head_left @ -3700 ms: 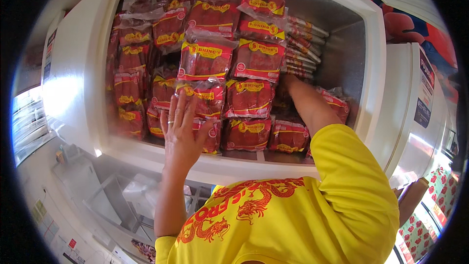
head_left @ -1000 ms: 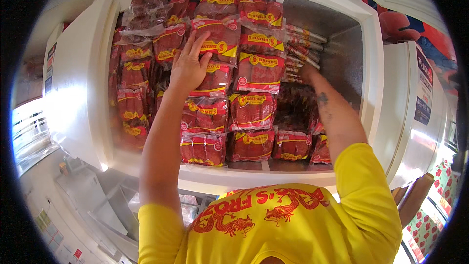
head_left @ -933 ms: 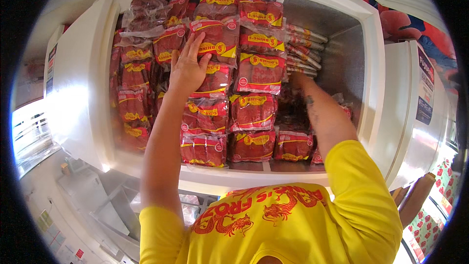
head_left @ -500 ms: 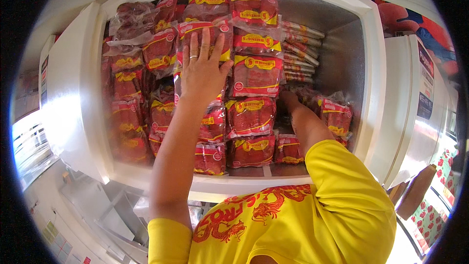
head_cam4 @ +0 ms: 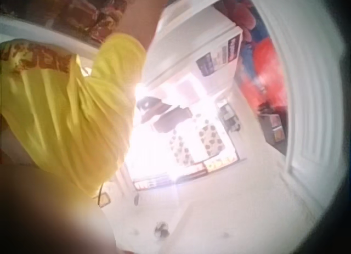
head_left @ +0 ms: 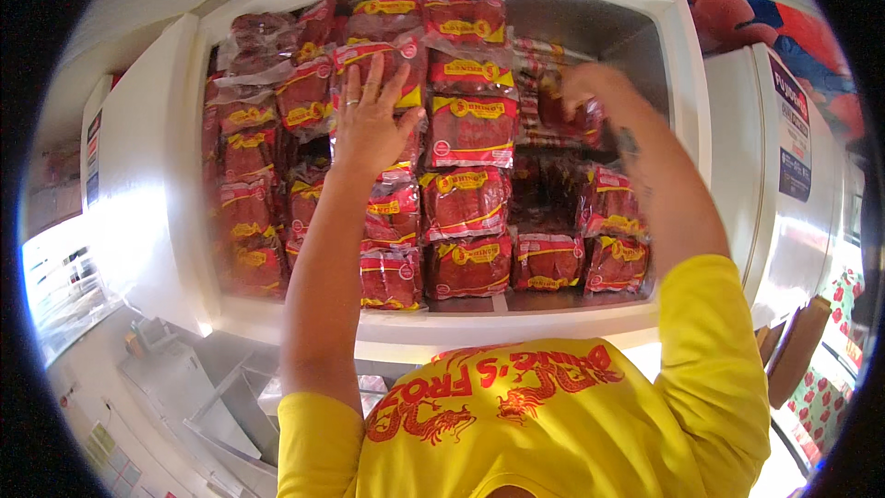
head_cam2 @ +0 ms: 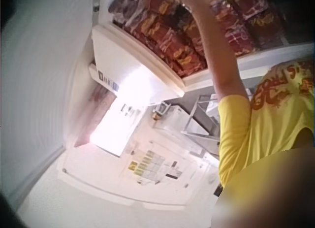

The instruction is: The person opens a chest freezer and stacks vacuum-sealed packages of frozen meat inside. They repeatedly pick up packages, arrange them in neat rows, and adjust the stack to fit more items. The person closes and reopens the freezer lid multiple times during the process.

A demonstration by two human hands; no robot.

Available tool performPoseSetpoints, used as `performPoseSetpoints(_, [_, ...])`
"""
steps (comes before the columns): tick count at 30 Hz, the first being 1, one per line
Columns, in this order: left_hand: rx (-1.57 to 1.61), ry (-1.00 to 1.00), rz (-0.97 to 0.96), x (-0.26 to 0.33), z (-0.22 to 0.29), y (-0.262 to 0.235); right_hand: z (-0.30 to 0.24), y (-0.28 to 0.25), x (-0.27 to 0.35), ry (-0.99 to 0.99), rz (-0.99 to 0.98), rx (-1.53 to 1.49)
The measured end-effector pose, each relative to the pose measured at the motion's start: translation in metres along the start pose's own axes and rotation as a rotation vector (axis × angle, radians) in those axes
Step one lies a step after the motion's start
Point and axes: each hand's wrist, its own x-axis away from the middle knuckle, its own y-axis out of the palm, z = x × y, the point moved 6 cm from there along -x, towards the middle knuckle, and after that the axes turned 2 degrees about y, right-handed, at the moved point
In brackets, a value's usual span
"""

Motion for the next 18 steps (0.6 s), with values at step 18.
performPoseSetpoints(18, [0.105,-0.033,0.032,0.013,-0.003,-0.001,-0.237,-0.163,0.017,-0.651,0.835,-0.244])
